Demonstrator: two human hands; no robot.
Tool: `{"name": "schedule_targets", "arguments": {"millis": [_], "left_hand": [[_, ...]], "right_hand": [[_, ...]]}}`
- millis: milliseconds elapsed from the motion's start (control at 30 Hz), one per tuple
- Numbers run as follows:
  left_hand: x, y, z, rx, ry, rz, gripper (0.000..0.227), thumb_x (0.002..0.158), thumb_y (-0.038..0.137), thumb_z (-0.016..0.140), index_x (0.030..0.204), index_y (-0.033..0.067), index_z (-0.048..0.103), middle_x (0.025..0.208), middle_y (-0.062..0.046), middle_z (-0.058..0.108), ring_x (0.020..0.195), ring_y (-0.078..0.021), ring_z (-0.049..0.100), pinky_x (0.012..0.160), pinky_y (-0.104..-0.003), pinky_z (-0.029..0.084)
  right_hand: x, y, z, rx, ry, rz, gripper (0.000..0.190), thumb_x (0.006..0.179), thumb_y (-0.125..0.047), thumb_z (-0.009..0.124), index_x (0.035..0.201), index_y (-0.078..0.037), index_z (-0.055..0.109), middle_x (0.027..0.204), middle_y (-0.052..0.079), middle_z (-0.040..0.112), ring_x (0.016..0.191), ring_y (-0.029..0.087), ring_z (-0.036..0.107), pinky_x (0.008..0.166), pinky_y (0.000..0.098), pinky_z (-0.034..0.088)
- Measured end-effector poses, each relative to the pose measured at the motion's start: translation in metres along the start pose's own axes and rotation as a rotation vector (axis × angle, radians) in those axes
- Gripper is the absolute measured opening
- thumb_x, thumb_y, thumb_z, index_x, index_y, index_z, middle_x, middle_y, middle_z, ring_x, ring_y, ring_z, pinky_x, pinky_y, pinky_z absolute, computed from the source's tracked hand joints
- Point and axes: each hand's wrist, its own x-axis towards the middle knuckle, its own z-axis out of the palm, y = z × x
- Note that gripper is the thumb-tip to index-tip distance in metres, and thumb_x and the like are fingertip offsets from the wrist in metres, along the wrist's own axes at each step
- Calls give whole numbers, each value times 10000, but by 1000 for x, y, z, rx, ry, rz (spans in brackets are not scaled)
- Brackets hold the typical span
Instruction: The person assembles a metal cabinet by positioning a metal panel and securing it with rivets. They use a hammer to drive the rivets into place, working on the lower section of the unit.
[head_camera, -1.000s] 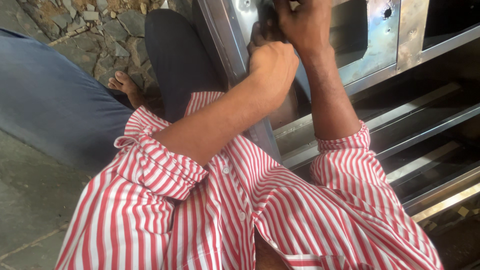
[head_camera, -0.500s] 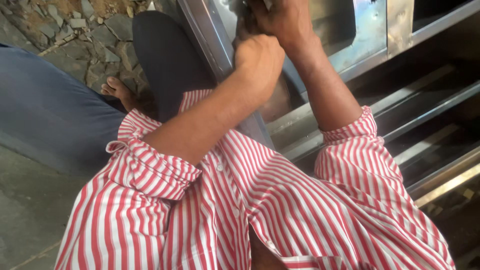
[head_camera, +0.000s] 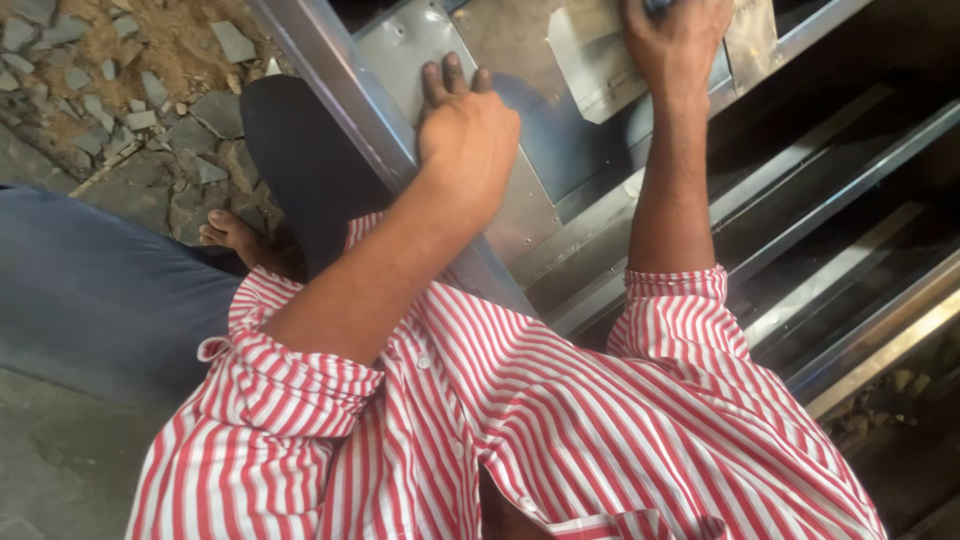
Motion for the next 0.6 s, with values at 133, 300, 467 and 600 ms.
{"name": "schedule_targets", "arguments": {"millis": [133,300,467,600], "left_hand": [[-3,3,-2,-15,20,-9,363,857,112,664,1208,72,749,1609,-177,372,1467,-476,311,1192,-592,195],[-3,1,-6,36,-1,21,384,843,119,671,1215,49,735,1615,-180,339,1455,-490,301,1179,-604,198],[-4,2,-3,34,-9,18,439,799,91,699,1235,44,719,1623,-171,325,1457,-503,286,1178,-602,198],[-8,3,-4,-10,-23,-11,430,810,85,705,1238,55,714,1636,-149,293,1466,-499,264,1188,-596,191]], "right_hand": [[-5,-6,-2,-120,70,-45,317,820,-172,870,1062,-60,698,999,162,664,953,386,584,828,528,416],[-3,6,7,-26,53,24,301,797,-26,800,1070,-79,685,1015,154,657,985,364,589,876,505,438],[-11,18,10,-105,-24,98,292,776,24,717,1042,-83,663,997,145,639,995,365,590,862,514,441],[-12,7,8,-113,58,45,340,764,6,751,1084,-63,664,1049,147,620,1036,364,585,909,564,413]]}}
